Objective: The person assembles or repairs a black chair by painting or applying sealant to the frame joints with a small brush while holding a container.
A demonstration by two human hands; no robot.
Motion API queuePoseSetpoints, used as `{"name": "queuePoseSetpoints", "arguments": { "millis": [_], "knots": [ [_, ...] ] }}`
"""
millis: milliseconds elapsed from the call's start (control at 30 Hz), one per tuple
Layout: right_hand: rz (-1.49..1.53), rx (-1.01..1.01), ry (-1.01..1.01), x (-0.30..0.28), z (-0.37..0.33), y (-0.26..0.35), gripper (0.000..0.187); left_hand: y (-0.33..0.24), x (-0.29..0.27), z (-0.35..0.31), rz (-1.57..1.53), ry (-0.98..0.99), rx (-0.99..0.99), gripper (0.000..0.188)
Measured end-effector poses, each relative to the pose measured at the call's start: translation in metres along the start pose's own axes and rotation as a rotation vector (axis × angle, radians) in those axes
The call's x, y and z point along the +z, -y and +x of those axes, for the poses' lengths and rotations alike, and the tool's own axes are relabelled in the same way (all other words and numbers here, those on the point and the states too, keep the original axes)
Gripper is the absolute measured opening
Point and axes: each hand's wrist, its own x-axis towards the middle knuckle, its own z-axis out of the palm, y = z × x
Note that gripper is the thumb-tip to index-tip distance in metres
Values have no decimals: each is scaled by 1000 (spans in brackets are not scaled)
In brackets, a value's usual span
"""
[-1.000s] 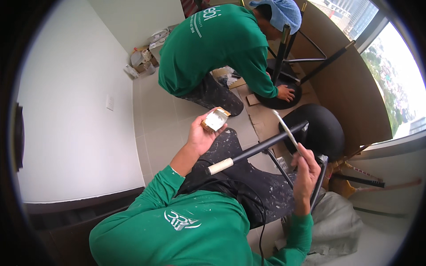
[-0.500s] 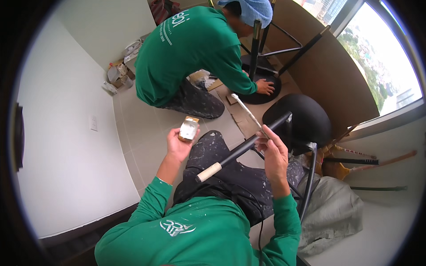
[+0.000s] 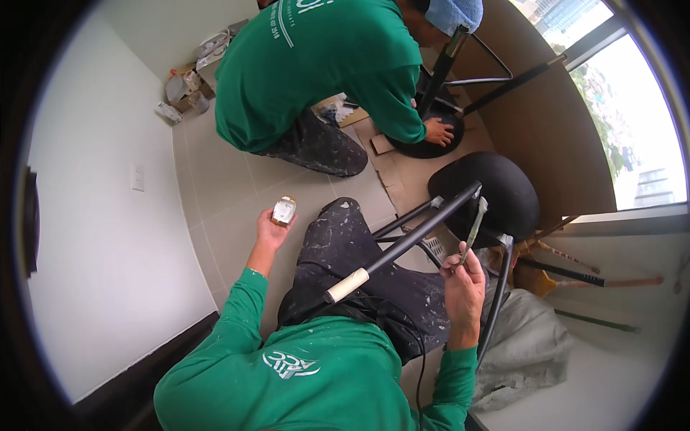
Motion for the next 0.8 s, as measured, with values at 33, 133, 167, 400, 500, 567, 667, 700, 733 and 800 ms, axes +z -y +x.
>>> {"name": "queuePoseSetpoints", "arguments": {
  "millis": [33,133,167,400,500,567,667,700,733,800],
  "knots": [
    [-60,1,26,2,0,3,46,6,15,-2,23,54,-29,41],
    [-306,13,18,28,12,11,38,16,69,-23,111,198,-98,42],
    [-418,9,22,36,19,11,37,19,90,-32,143,248,-118,42],
    [-1097,-255,96,73,45,4,40,67,206,-107,192,614,-296,62],
    [-1255,-374,85,70,52,9,38,82,236,-138,190,736,-346,76],
    [-1195,-367,44,64,56,7,38,91,246,-152,236,810,-309,85],
    [-1160,-352,7,74,58,9,36,94,253,-167,379,869,-171,77],
    [-1161,-344,-9,78,57,8,35,95,255,-171,450,878,-107,75],
    [-1125,-393,-20,78,56,3,33,98,259,-174,383,851,-181,71],
    [-1072,-519,-20,78,54,-10,36,106,259,-172,458,854,-131,69]
  ]
}}
